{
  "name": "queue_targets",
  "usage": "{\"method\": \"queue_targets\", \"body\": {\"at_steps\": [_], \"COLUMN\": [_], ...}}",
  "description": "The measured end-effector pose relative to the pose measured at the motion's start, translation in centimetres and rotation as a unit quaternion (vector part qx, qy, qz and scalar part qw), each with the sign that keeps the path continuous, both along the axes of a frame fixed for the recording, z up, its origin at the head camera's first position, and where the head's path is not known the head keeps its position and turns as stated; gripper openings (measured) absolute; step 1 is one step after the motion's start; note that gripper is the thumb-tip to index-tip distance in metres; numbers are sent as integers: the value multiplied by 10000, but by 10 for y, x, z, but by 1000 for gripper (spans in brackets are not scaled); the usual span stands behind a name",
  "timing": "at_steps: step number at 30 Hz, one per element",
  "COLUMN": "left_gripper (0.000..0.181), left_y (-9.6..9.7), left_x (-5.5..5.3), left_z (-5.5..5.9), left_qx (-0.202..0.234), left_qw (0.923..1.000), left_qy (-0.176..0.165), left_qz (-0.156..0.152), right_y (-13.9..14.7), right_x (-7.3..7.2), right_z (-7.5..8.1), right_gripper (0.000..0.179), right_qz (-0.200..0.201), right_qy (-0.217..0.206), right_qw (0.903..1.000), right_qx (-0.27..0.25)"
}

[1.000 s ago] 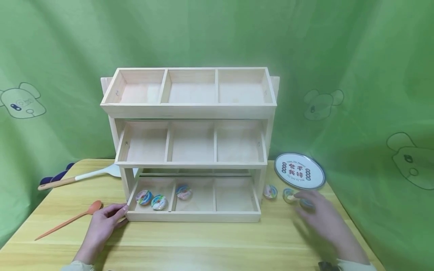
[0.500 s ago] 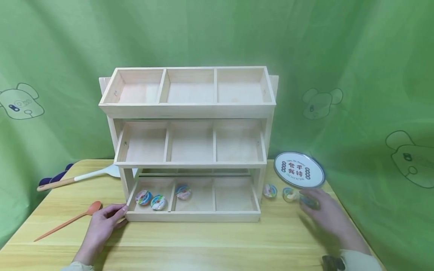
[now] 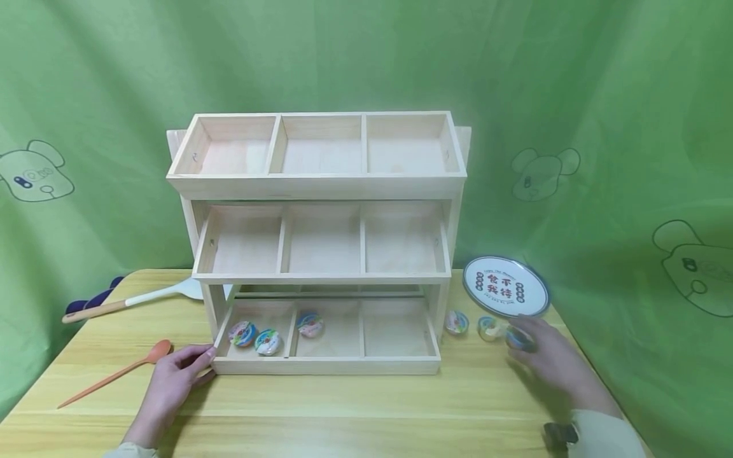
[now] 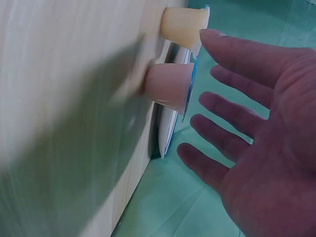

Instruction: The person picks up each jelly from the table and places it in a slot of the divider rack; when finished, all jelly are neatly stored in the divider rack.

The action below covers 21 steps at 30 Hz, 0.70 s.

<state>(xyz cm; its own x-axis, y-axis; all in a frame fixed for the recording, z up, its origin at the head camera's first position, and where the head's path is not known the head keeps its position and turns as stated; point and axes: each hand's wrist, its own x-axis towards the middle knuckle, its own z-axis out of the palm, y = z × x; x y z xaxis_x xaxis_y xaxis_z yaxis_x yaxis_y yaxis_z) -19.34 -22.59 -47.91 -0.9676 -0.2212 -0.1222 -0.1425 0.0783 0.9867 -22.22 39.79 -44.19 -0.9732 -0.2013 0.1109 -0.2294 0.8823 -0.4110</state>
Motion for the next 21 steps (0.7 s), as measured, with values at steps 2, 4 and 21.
{"method": "queue_targets", "body": {"at_steps": [2, 4, 21], "left_gripper": [30, 30, 29], "left_y": [0, -1, 0], "left_x": [0, 0, 1], "left_z": [0, 0, 0], "left_qx": [13, 23, -28], "left_qw": [10000, 10000, 10000], "left_qy": [16, 22, 52], "left_qz": [-3, -3, -30], "right_y": [0, 0, 2], "right_x": [-2, -4, -12], "right_z": [-1, -2, -6], "right_gripper": [64, 60, 43], "right_qz": [25, 28, -130], "right_qy": [48, 108, 191], "right_qw": [10000, 9999, 9997], "right_qx": [45, 57, 103]}}
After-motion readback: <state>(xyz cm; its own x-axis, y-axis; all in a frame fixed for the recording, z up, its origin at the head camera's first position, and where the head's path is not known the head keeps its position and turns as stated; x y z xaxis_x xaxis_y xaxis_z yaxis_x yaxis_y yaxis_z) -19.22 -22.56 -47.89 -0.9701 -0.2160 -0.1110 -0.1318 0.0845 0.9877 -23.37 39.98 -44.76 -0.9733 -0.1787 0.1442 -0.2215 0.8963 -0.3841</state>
